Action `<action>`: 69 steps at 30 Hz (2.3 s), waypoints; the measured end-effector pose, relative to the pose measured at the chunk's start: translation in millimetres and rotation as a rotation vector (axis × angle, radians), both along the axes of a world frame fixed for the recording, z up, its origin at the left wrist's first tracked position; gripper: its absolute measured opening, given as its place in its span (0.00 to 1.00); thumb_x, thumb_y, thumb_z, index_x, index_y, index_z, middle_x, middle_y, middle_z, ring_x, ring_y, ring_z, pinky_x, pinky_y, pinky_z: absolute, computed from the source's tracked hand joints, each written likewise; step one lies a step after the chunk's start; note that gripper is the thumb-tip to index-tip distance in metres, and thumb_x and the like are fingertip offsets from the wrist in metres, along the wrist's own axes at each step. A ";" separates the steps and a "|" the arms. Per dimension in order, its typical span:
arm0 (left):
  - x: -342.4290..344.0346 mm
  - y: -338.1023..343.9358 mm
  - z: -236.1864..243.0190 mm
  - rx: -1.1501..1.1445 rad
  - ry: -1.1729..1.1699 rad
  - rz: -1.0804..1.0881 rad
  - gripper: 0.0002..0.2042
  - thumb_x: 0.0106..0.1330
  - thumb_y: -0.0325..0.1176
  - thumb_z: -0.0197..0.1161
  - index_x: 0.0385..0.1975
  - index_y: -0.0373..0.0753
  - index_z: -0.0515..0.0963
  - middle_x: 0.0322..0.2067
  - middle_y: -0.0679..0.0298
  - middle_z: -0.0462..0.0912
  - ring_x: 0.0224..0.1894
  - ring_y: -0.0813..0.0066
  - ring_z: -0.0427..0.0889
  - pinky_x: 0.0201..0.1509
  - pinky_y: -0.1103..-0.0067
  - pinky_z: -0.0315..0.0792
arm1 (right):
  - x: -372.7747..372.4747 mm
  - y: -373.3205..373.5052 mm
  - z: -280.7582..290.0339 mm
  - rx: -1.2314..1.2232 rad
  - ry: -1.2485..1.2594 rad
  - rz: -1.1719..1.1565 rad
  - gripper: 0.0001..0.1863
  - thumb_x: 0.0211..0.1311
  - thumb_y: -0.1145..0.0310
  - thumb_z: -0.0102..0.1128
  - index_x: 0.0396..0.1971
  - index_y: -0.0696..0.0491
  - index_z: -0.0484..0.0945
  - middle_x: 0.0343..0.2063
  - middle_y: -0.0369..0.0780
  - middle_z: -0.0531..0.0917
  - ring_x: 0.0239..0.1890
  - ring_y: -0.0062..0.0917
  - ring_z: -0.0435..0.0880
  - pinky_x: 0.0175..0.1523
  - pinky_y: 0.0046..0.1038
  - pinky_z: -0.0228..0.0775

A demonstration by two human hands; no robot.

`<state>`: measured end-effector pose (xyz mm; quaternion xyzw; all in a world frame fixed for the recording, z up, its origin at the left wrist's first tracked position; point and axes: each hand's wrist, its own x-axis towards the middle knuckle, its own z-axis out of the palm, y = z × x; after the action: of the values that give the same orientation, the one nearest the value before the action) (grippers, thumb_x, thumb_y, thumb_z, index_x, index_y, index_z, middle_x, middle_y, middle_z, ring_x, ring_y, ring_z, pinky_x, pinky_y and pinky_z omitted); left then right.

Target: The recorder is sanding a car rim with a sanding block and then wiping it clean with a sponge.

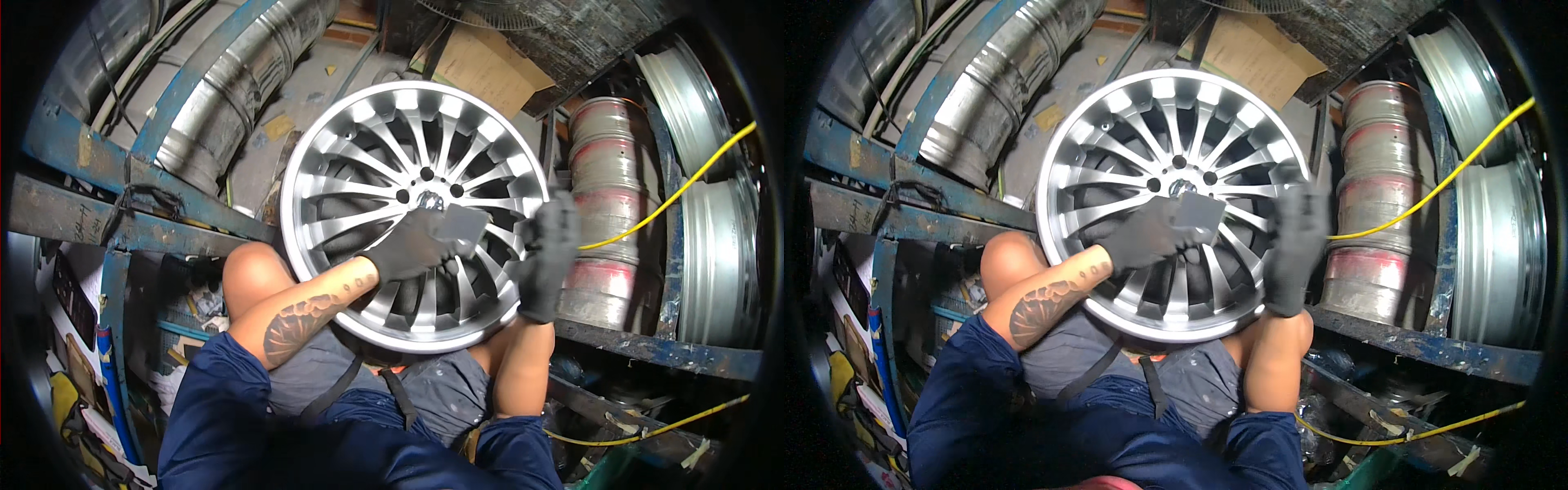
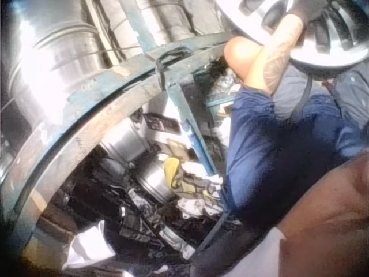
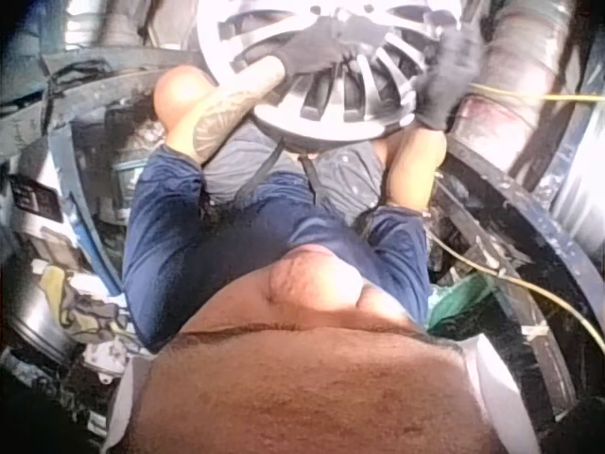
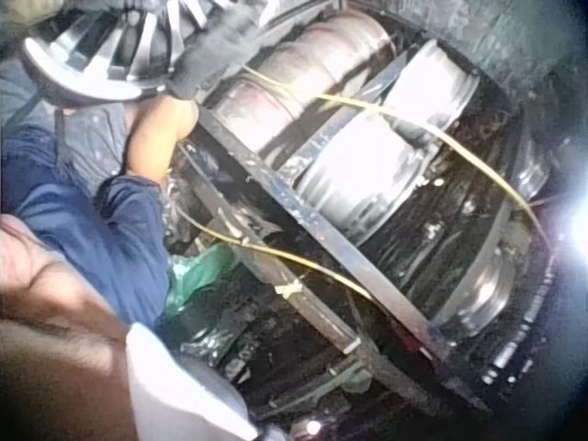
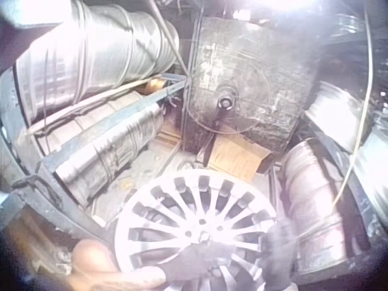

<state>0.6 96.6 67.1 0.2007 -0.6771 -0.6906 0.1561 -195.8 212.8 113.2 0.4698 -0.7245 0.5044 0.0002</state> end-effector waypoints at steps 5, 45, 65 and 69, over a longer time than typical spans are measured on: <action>18.8 -13.9 27.9 0.346 0.086 -0.098 0.20 0.72 0.39 0.64 0.55 0.31 0.76 0.39 0.59 0.85 0.38 0.74 0.86 0.39 0.83 0.81 | 45.1 -12.6 -7.6 0.301 -0.536 0.284 0.17 0.65 0.67 0.68 0.50 0.59 0.82 0.35 0.35 0.86 0.36 0.13 0.81 0.40 0.20 0.74; -16.1 -16.4 13.1 0.626 0.131 -0.154 0.12 0.77 0.38 0.52 0.48 0.37 0.75 0.40 0.63 0.80 0.41 0.77 0.82 0.41 0.79 0.81 | 7.3 51.2 16.2 0.048 0.279 0.337 0.23 0.55 0.65 0.68 0.54 0.47 0.82 0.38 0.42 0.87 0.32 0.35 0.88 0.37 0.34 0.79; 7.5 23.8 27.9 0.065 -0.104 -0.029 0.22 0.72 0.31 0.62 0.64 0.32 0.72 0.53 0.59 0.81 0.48 0.80 0.81 0.52 0.83 0.76 | 162.2 616.8 -143.9 1.712 0.526 -1.222 0.16 0.68 0.64 0.60 0.51 0.54 0.81 0.43 0.41 0.84 0.47 0.36 0.83 0.55 0.38 0.73; 16.4 30.3 45.1 0.008 -0.171 0.048 0.20 0.69 0.29 0.63 0.60 0.30 0.76 0.54 0.60 0.82 0.51 0.78 0.80 0.58 0.81 0.73 | 167.0 624.2 -115.3 1.603 0.355 -1.126 0.16 0.68 0.65 0.59 0.51 0.54 0.82 0.42 0.42 0.85 0.45 0.34 0.83 0.53 0.36 0.74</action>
<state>17.0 126.8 112.2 0.2756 -0.6804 -0.6695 0.1135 -28.8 837.0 -2.1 -0.0125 -0.9579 -0.2852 0.0305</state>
